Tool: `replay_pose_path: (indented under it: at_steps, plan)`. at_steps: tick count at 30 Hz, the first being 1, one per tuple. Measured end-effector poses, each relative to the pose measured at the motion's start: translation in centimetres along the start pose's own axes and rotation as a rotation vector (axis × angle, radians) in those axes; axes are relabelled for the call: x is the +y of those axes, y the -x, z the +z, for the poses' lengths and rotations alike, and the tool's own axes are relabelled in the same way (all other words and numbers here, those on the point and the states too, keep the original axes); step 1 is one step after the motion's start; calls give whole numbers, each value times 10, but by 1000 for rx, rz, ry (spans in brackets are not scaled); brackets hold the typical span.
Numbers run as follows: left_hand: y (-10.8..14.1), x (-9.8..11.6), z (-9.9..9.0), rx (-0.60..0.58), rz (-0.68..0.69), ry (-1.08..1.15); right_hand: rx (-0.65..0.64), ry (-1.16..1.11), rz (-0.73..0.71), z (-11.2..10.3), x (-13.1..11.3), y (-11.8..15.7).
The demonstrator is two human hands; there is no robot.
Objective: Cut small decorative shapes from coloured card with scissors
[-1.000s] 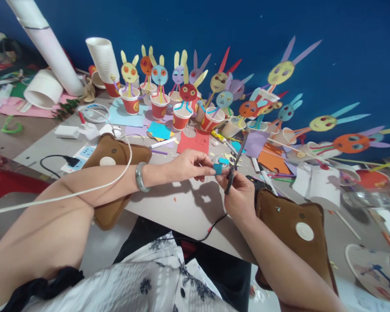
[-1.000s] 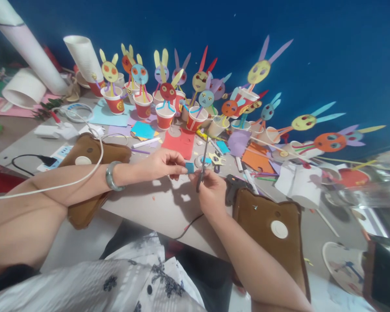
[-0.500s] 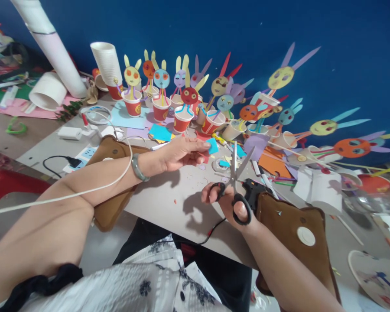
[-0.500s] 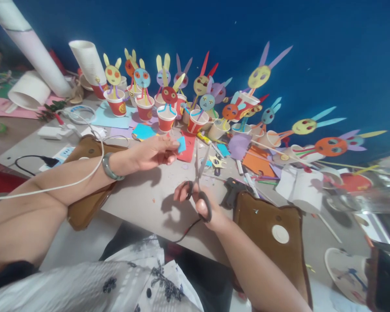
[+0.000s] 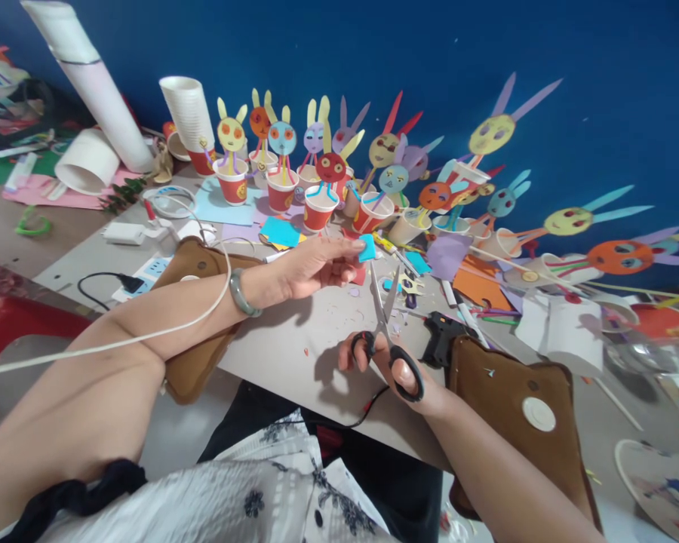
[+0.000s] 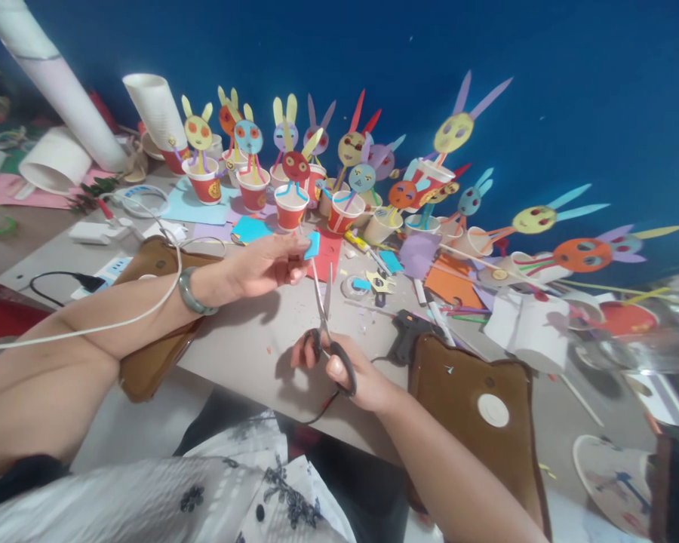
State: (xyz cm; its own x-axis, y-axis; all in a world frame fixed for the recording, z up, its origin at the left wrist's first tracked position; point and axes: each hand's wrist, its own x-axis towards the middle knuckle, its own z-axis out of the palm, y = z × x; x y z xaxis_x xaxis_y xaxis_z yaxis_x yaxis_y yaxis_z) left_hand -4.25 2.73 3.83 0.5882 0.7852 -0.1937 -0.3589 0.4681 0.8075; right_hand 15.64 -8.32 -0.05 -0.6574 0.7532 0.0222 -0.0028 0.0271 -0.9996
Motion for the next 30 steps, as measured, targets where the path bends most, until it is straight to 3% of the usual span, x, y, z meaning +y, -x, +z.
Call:
replay_pose_path:
  at_steps: [8,23,30]
  plan:
    - [-4,-6,-6,-60,62,17,1,17,-45,-5,9,0]
    - [-5,-5,-6,-62,76,3,18,10,-41,-6,9,1]
    - [-1,-9,-8,-156,118,-75,16,11,-12,-8,12,1]
